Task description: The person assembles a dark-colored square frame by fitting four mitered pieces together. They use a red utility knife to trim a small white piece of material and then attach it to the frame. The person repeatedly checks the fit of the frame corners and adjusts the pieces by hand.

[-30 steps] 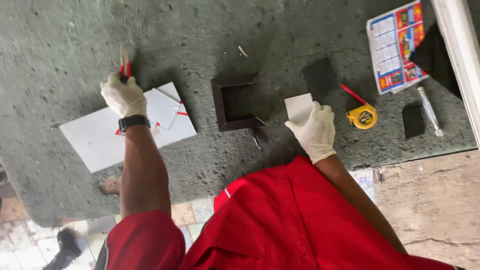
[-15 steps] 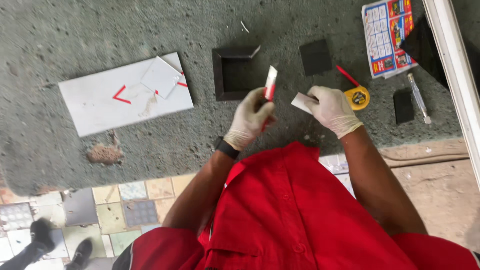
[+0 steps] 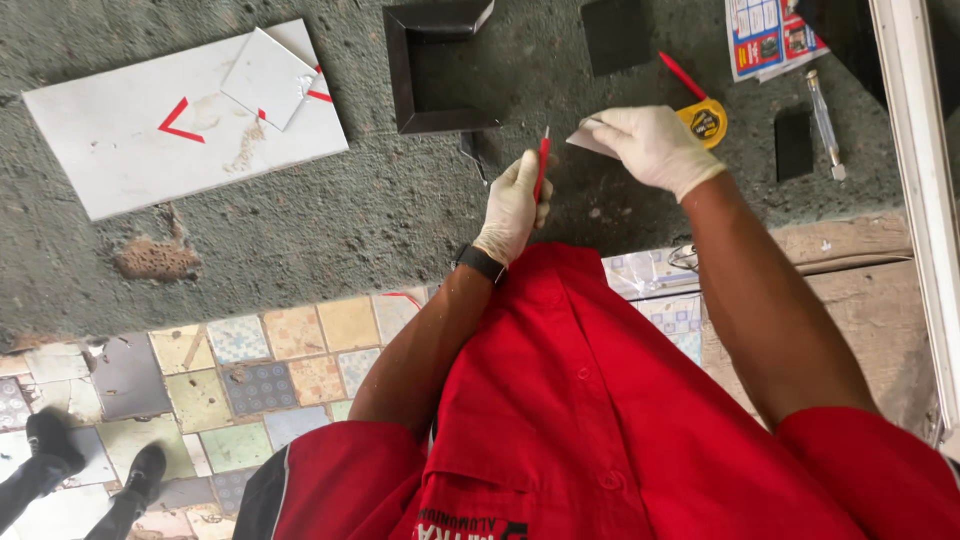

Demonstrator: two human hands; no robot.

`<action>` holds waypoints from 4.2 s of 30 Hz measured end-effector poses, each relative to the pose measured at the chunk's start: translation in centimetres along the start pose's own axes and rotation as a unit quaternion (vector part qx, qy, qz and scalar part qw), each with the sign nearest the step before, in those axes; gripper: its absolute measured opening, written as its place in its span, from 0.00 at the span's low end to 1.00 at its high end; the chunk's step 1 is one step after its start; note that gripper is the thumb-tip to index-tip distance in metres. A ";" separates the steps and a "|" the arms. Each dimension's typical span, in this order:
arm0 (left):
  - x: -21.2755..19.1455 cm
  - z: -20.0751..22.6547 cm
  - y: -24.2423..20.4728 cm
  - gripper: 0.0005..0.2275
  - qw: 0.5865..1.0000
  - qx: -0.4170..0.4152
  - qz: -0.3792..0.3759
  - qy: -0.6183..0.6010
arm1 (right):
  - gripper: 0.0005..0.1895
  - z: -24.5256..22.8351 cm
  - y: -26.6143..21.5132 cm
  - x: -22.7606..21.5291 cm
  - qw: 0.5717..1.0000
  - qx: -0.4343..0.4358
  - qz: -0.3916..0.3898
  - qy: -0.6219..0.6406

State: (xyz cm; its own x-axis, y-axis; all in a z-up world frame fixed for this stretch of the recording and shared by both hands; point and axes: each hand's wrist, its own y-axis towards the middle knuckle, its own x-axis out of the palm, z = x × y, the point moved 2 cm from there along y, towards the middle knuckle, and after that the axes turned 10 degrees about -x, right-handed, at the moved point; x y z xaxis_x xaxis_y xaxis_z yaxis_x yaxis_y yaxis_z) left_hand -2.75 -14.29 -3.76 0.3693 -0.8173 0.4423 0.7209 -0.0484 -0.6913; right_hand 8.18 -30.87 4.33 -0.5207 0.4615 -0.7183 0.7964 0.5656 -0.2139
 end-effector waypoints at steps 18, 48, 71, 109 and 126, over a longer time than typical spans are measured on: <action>2.8 0.7 -3.7 0.23 0.894 0.003 0.040 0.447 | 0.18 2.7 -1.7 2.2 0.990 0.133 -0.046 -0.009; 1.5 -1.5 -0.5 0.29 0.867 -0.047 0.076 0.490 | 0.14 4.0 -1.7 4.9 0.909 -0.192 0.077 -0.362; 1.2 -1.5 -1.3 0.31 0.878 0.006 0.032 0.477 | 0.10 5.8 -1.9 5.7 0.929 -0.200 0.102 -0.294; 2.1 -0.2 -1.1 0.29 0.883 0.019 0.044 0.468 | 0.14 4.0 -1.3 3.7 0.964 -0.133 0.053 -0.224; 1.7 -0.4 -0.4 0.30 0.884 0.015 0.029 0.466 | 0.09 4.1 -1.5 3.4 0.972 -0.117 0.030 -0.204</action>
State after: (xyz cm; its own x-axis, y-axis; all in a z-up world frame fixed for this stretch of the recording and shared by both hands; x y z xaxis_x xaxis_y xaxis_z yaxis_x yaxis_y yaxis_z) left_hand -2.59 -15.85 -2.97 -0.2274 -0.9371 -0.2649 0.7373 0.0120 -0.6755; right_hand 6.45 -32.97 -0.56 -0.2728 0.2162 -0.9375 0.7053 0.7076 -0.0420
